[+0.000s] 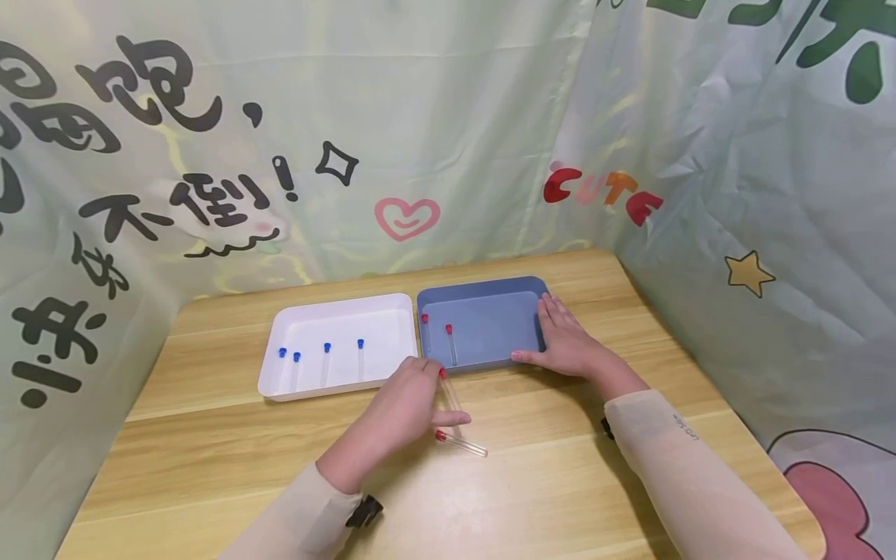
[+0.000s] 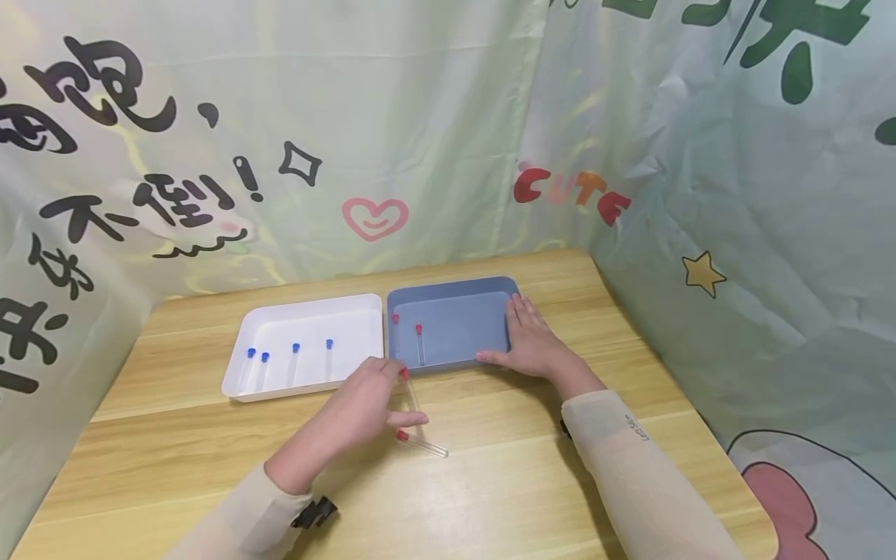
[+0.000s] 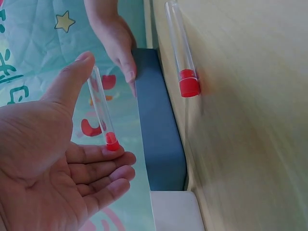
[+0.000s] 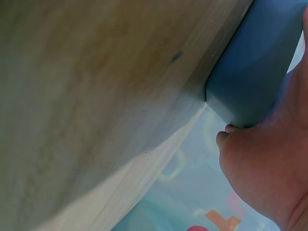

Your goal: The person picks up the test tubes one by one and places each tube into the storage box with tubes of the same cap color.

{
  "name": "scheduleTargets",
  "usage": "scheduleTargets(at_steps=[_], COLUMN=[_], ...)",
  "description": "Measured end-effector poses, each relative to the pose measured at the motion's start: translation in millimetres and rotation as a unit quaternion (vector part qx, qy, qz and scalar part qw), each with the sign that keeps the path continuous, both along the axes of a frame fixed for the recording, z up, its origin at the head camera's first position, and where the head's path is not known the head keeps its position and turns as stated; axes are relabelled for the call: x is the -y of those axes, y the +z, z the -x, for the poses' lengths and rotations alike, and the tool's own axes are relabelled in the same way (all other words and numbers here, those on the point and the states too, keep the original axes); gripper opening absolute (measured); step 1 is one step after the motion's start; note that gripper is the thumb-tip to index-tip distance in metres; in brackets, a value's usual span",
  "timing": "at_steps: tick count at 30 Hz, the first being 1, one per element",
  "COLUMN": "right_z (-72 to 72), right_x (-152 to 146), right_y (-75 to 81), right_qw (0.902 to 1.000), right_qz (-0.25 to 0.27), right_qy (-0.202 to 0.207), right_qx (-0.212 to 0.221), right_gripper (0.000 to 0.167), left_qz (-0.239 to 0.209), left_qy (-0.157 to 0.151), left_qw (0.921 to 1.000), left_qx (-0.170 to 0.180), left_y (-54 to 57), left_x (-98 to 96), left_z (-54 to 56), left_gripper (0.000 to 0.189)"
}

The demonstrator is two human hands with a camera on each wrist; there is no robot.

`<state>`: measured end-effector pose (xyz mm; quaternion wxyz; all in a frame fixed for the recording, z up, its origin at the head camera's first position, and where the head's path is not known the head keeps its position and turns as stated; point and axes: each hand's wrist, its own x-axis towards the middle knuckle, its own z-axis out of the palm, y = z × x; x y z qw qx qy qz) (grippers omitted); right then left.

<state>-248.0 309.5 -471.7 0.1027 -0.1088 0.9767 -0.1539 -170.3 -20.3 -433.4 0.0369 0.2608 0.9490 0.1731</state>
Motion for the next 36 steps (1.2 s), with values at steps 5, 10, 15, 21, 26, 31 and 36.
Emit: scheduleTargets(at_steps=[5, 10, 15, 21, 26, 31, 36], right_z=[0.5, 0.9, 1.7, 0.8, 0.8, -0.2, -1.2], right_x=[-0.4, -0.3, -0.7, -0.7, -0.2, 1.0, 0.8], right_y=[0.2, 0.2, -0.4, 0.4, 0.7, 1.8, 1.3], right_qw=[1.0, 1.0, 1.0, 1.0, 1.0, 0.9999, 0.9999], right_qz=[-0.001, 0.0, -0.001, 0.001, 0.003, 0.004, 0.007], right_qy=[0.002, 0.002, 0.001, 0.001, 0.004, 0.006, 0.004], right_qx=[-0.001, -0.001, -0.004, -0.001, -0.004, -0.009, -0.007], right_gripper=[0.135, 0.135, 0.135, 0.135, 0.134, 0.133, 0.133], left_qz=[0.0, -0.012, -0.018, -0.022, -0.026, -0.036, -0.041], left_qy=[-0.008, -0.011, -0.012, -0.006, -0.008, -0.017, -0.027], left_qw=[1.0, 0.9997, 0.9989, 0.9981, 0.998, 0.9971, 0.996], left_qx=[0.004, 0.021, 0.042, 0.057, 0.057, 0.065, 0.075], left_y=[0.1, -0.8, -1.7, -5.9, -7.4, -7.8, -11.8], left_x=[-3.8, -6.8, -9.2, -11.8, -13.3, -14.6, -16.9], left_z=[6.6, 13.3, 20.7, 29.8, 36.8, 42.7, 49.8], left_gripper=[0.089, 0.093, 0.096, 0.097, 0.098, 0.099, 0.097])
